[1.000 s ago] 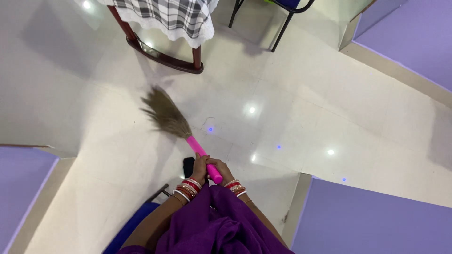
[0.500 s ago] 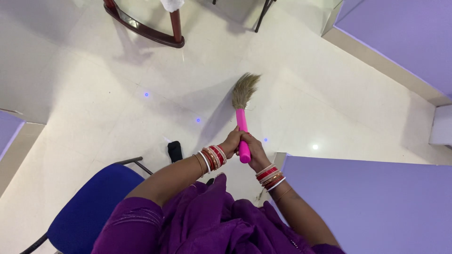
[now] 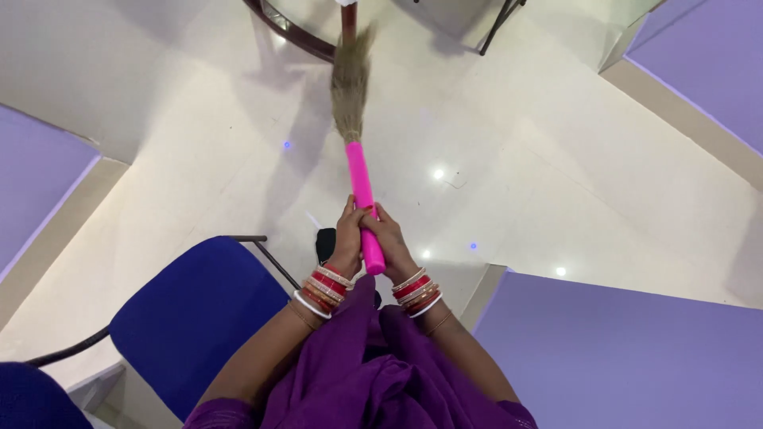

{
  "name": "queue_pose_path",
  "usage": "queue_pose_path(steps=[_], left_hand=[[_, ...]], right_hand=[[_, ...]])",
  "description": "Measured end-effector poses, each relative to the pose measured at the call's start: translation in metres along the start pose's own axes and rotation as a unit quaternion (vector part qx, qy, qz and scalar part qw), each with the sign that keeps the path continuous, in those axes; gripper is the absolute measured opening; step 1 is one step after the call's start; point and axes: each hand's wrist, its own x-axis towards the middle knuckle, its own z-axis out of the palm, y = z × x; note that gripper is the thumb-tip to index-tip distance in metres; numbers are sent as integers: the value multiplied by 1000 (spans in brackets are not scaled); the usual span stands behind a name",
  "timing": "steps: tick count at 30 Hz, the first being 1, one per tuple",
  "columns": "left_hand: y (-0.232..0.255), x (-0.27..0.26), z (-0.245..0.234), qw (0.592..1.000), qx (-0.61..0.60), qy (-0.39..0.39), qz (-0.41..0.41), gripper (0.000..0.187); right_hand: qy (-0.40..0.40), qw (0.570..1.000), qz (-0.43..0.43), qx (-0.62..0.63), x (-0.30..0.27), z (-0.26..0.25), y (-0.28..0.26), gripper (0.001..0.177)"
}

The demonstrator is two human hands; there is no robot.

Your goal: The person sweeps the floor in several rooms and a hallway using a hand broom, moving dirt and debris along the surface.

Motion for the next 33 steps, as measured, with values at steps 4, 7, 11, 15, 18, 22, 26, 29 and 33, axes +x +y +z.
queue_pose_path(steps=[4, 7, 11, 15, 18, 22, 26, 29, 33], left_hand=[[-26, -5, -52, 996, -18, 49, 77, 72], [-38, -9, -69, 993, 45, 109, 25, 56], [-72, 2, -75, 997, 43, 59, -33, 25], [-111, 18, -62, 984, 111, -28, -140, 20], [-136, 21, -30, 954, 168, -135, -209, 18], [-157, 16, 25, 925, 192, -208, -251, 19], [-160, -12, 76, 941, 173, -232, -175, 31], [-152, -36, 93, 959, 109, -225, -133, 59], [-133, -56, 92, 970, 53, -214, -100, 78]], right_hand=[[-57, 997, 35, 25, -2, 14, 36, 48], [-78, 994, 67, 28, 9, 2, 59, 43], [-38, 993, 108, 35, 15, -25, 74, 36], [12, 989, 93, 113, 13, -82, 107, 33], [60, 985, 67, 144, -3, -132, 120, 33], [179, 972, 29, 148, -35, -169, 101, 32], [264, 961, -55, 66, -64, -168, 67, 42], [263, 958, -94, 71, -80, -161, 54, 59], [251, 963, -97, 29, -85, -148, 51, 75]])
